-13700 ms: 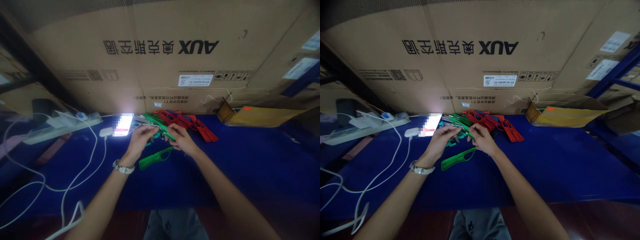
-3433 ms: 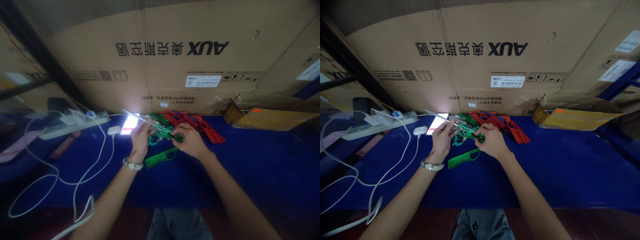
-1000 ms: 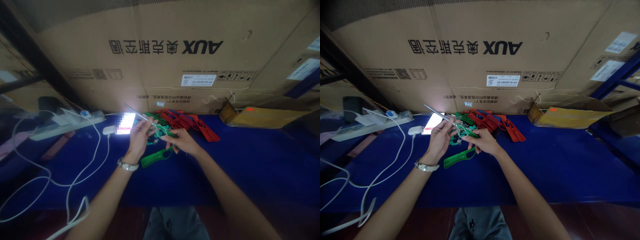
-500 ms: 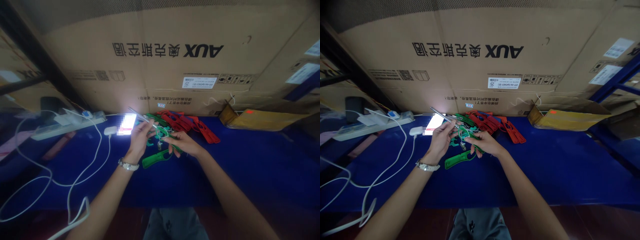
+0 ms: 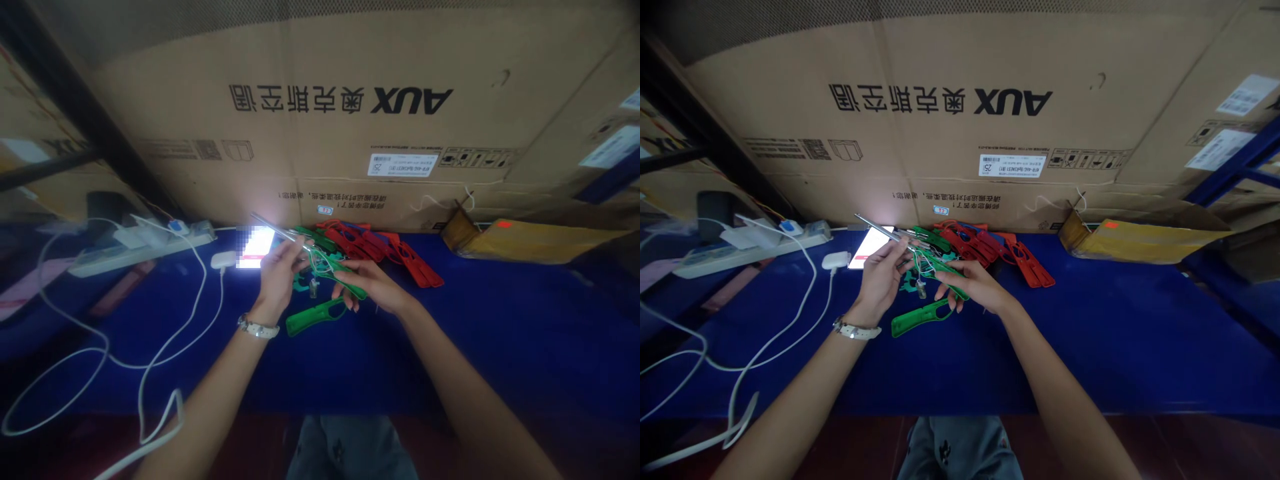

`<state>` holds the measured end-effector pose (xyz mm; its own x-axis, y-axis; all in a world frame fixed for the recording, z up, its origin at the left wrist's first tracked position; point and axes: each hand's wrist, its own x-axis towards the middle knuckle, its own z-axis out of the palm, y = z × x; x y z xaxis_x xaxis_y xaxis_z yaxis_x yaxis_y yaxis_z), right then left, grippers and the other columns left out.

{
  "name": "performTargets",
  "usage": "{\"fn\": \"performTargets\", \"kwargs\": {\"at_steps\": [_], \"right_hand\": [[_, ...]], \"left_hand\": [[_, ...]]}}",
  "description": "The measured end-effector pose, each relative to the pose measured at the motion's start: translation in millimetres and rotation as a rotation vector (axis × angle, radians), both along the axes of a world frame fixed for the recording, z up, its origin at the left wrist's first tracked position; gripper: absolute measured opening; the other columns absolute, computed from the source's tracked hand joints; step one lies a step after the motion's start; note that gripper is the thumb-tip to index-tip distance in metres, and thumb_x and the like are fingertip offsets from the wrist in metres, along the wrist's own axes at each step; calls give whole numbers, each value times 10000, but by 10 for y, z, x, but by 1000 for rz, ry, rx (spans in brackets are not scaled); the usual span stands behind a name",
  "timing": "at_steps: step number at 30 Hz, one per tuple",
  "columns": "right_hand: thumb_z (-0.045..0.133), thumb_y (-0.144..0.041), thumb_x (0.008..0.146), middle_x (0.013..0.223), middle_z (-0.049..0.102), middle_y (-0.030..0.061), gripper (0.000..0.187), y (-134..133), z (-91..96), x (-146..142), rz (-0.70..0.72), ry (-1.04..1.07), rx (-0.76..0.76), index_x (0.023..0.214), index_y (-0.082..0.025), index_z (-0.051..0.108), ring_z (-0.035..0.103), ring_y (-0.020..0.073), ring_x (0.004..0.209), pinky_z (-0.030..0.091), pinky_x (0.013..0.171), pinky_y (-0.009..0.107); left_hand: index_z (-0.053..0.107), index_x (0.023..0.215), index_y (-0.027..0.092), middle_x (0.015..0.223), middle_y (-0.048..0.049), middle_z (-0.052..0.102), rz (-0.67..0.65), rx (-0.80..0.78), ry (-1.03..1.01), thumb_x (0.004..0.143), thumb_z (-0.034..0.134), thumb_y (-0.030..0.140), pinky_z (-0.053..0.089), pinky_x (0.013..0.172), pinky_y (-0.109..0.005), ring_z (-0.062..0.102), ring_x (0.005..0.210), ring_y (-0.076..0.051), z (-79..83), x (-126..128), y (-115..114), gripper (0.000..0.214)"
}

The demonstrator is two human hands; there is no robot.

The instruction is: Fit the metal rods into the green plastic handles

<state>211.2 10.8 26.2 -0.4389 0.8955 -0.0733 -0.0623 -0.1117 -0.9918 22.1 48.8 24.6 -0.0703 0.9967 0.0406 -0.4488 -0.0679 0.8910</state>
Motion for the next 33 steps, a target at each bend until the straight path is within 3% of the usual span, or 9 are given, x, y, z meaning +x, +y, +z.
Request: {"fn": "performTargets", "kwargs": {"at_steps": [5,18,27,33], "right_hand": [[764,-532,804,694,717,8,429,-2,-55,-74,-59,-86,39,962,-152,641,580,86,419,490,372,195],[725,-602,812,677,726,40,481,35,-138,-89,0,-71,-13,734,-128,708,558,70,423,454,381,191],[691,-618,832,833,793,86,490,38,-87,-44,14,-193,33,929,-141,741,691,145,691,453,430,175],[671,-656,823,760,776,69,544,57,-135,-50,41,-183,71,948,-129,722,649,118,570,450,406,181]], "left_hand": [[770,822,172,921,-62,782,-18,25,26,671,884,396,560,675,-220,659,703,-102,-19,22,-16,294],[763,819,176,908,-61,788,-24,6,-25,667,886,362,555,675,-228,698,723,-121,-6,48,-28,270],[758,836,181,885,-50,788,2,32,-65,645,904,375,555,646,-231,707,681,-123,-16,74,-35,309],[758,838,187,886,-47,789,-19,31,-77,641,905,379,550,652,-225,712,685,-122,-23,78,-31,312]]}}
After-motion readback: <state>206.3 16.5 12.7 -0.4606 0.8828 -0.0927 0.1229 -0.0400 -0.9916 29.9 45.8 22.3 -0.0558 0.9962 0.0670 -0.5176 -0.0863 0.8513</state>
